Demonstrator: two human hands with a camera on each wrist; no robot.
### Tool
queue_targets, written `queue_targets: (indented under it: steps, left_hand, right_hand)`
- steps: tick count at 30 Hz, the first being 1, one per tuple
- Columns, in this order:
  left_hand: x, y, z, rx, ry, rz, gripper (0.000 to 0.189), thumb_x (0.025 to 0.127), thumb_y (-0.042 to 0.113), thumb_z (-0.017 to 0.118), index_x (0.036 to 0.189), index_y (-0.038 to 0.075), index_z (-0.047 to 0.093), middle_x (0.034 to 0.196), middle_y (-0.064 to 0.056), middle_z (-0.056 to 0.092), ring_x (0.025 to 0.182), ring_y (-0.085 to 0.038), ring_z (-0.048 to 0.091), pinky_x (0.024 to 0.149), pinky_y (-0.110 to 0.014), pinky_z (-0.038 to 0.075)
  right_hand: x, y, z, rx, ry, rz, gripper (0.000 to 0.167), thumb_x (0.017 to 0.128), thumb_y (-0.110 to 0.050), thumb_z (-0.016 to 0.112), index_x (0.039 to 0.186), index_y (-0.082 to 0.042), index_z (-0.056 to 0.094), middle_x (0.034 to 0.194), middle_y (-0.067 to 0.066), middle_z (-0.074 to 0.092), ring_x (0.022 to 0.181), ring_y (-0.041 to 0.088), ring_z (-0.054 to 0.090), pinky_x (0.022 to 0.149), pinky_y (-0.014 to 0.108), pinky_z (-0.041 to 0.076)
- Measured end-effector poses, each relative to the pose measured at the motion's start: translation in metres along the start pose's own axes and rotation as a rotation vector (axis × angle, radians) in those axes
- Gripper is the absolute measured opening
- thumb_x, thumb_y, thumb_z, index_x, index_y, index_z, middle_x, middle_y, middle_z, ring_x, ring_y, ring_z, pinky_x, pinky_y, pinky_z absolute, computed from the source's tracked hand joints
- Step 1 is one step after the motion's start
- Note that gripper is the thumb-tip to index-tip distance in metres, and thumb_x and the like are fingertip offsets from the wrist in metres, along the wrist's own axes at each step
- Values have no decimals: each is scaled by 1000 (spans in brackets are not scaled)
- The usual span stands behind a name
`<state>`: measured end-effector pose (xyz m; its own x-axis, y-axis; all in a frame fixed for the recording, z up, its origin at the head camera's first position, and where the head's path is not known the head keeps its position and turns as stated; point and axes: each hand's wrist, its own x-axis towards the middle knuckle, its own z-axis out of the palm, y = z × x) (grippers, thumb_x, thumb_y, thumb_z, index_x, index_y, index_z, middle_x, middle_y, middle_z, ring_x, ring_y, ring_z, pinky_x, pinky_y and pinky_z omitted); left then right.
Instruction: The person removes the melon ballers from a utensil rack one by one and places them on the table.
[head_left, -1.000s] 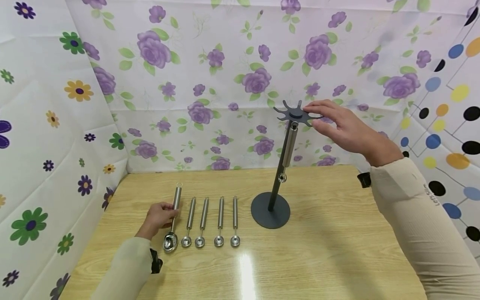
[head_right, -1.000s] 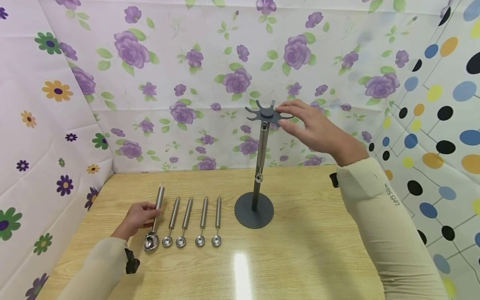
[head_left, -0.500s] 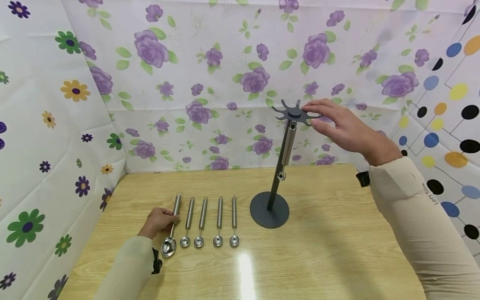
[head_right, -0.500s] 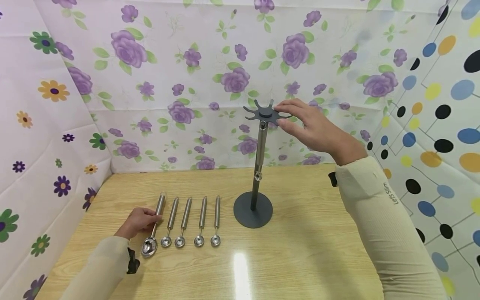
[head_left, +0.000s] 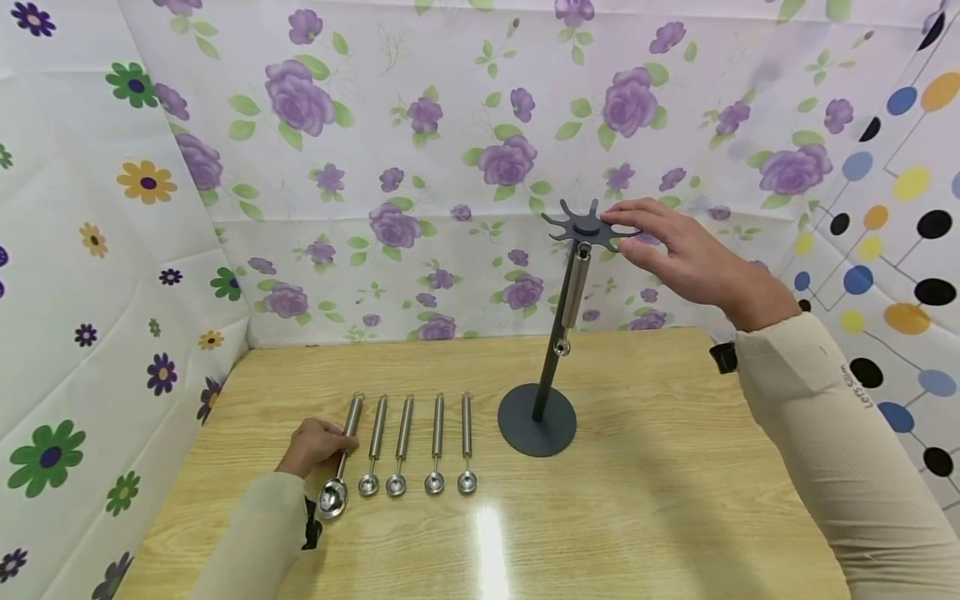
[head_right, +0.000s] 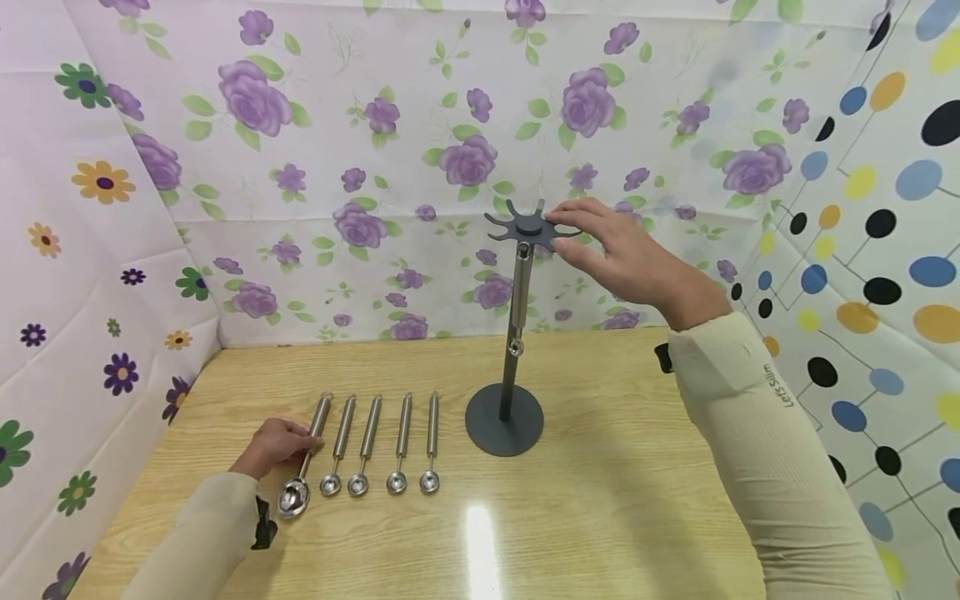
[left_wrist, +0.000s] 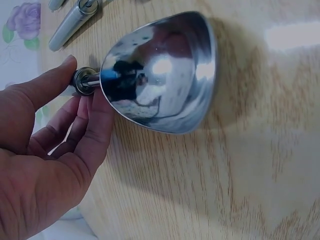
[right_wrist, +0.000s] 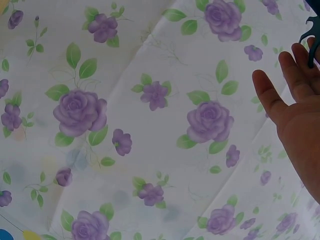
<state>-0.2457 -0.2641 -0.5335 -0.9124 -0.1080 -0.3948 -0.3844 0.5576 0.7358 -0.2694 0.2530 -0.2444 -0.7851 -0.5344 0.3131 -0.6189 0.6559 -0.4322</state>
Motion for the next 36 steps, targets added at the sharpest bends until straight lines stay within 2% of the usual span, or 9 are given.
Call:
queue_targets:
  steps: [10,15,19,22,24,29,32,36]
  left_hand:
    - [-4,-3,-6,20,18,7,29,86,15,80,100,-9,71,77,-13,72,63,-21,70,64,-38,60]
    - [-6,5,-11,17,49,40,42,87,18,80,111,-12,64,99,-23,67,74,-25,70,70,-41,61]
    - [-7,24,-11,-12,55,119,48,90,20,77,120,-13,61,111,-27,63,90,-36,68,77,-42,61]
    - [-10,43,-10,-42,37,169,49,92,23,75,123,-12,60,111,-24,65,98,-40,66,83,-46,59]
    - [-14,55,-8,-43,29,190,48,93,25,74,123,-11,61,109,-22,67,94,-37,67,84,-47,58]
    - [-19,80,0,-81,8,241,47,94,27,73,125,-7,62,110,-19,66,86,-21,68,81,-40,59]
    - [-21,94,7,-152,-22,272,47,94,25,73,127,-6,61,117,-20,65,93,-22,68,84,-38,58]
    - [-27,117,19,-176,-64,329,46,94,25,74,127,-5,63,117,-20,65,96,-25,68,86,-39,58]
  right_hand:
    - [1,0,0,0,-1,-8,51,107,-33,45,151,-7,44,157,15,32,143,41,29,108,68,27]
    - [1,-1,0,-3,2,-11,51,107,-33,45,151,-6,44,157,16,31,144,41,28,109,68,27]
    - [0,-1,-1,-7,4,-11,51,107,-33,45,151,-6,44,157,16,32,143,41,29,109,68,27]
    - [0,-2,-1,-8,1,-7,51,107,-32,45,151,-7,44,157,15,32,143,41,29,109,68,27]
    - [0,-2,-2,-6,-1,-3,51,107,-32,45,151,-7,44,158,15,31,144,41,28,109,68,27]
    - [-1,-2,-1,-8,-5,5,50,107,-32,45,151,-7,44,158,15,31,144,41,28,109,68,26]
    - [0,-1,0,-11,-7,7,50,107,-32,45,151,-7,44,158,15,31,144,41,28,109,68,27]
    - [0,-1,0,-15,-6,8,50,107,-31,45,151,-7,44,157,15,32,143,41,29,109,68,27]
